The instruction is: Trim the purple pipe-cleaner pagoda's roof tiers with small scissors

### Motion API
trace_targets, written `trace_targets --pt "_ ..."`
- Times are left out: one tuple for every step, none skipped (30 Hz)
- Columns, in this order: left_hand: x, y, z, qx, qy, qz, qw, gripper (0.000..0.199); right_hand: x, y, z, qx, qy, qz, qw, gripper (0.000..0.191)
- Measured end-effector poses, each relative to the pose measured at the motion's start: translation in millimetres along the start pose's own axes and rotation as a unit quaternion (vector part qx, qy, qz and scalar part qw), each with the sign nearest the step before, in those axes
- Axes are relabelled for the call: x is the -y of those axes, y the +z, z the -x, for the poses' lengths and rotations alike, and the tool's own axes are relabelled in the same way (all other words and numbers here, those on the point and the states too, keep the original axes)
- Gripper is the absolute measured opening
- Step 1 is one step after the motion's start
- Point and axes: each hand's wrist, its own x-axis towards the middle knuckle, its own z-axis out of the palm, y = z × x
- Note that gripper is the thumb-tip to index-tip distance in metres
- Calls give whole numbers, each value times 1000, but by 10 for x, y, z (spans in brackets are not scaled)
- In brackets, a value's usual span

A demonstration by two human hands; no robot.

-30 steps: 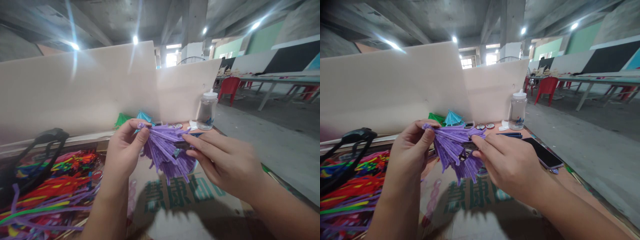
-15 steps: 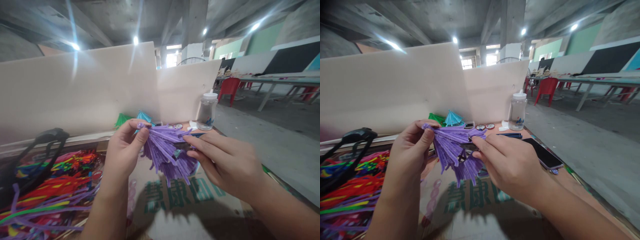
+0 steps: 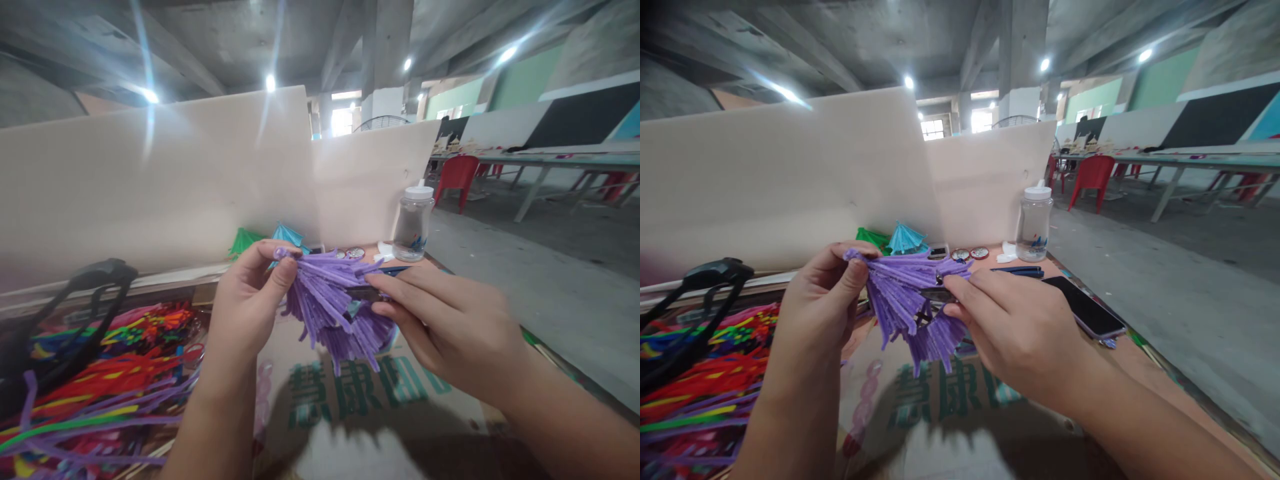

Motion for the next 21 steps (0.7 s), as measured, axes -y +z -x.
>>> trace_targets --pt "0 0 2 1 0 1 1000 19 -1 0 0 0 -1 -1 1000 22" --pt "0 0 4 2 -1 4 1000 18 -1 -2 0 1 -2 -2 1000 22" --pt "0 0 4 4 -1 9 1000 17 -1 -5 1 1 -2 -3 1000 22" --pt "0 2 3 6 -3 15 1000 15 0 -10 2 1 -2 -3 1000 22" --pt "0 3 1 8 -5 21 1000 14 0 -15 5 2 -2 -5 1000 22" --pt "0 5 -2 10 -7 26 1000 14 1 -19 7 1 -2 -5 1000 21" --pt "0 7 -4 11 -9 29 999 14 0 -22 11 1 -5 -6 1000 21" --pt "1 8 -7 12 -9 30 999 14 -1 -24 14 1 -7 -7 1000 21" --pt "1 9 -9 12 -9 29 999 14 -3 -24 17 0 -10 -8 1000 21" --pt "2 8 -10 11 -9 26 1000 15 -5 -23 20 0 -10 -9 1000 21" --pt "2 7 -9 9 -8 21 1000 16 -6 -21 22 1 -8 -9 1000 22" --pt "2 6 -8 6 -7 16 1000 17 -8 -20 23 4 -3 -11 1000 22" --pt "2 4 -7 5 -7 11 1000 18 -9 -20 24 9 3 -14 1000 22" --pt "0 2 -5 5 -8 7 1000 19 -8 -21 24 14 9 -18 1000 23" --pt "-1 1 -4 7 -8 5 1000 19 -7 -24 23 19 14 -22 999 23" --pt "-2 -1 -3 9 -8 6 1000 19 -5 -27 21 23 17 -25 999 24" --pt "-4 -2 -3 11 -8 9 1000 18 -3 -31 18 23 17 -26 999 24" --pt "-5 -3 -3 12 -9 11 1000 18 0 -34 14 22 16 -25 999 24" --pt "-5 -4 -3 12 -11 12 1000 18 2 -36 9 22 14 -22 999 24" --pt "-4 -5 -3 11 -12 10 1000 18 4 -37 4 21 12 -18 1000 23" --pt "-2 -6 -3 11 -12 7 1000 18 5 -35 -1 19 9 -13 1000 23"
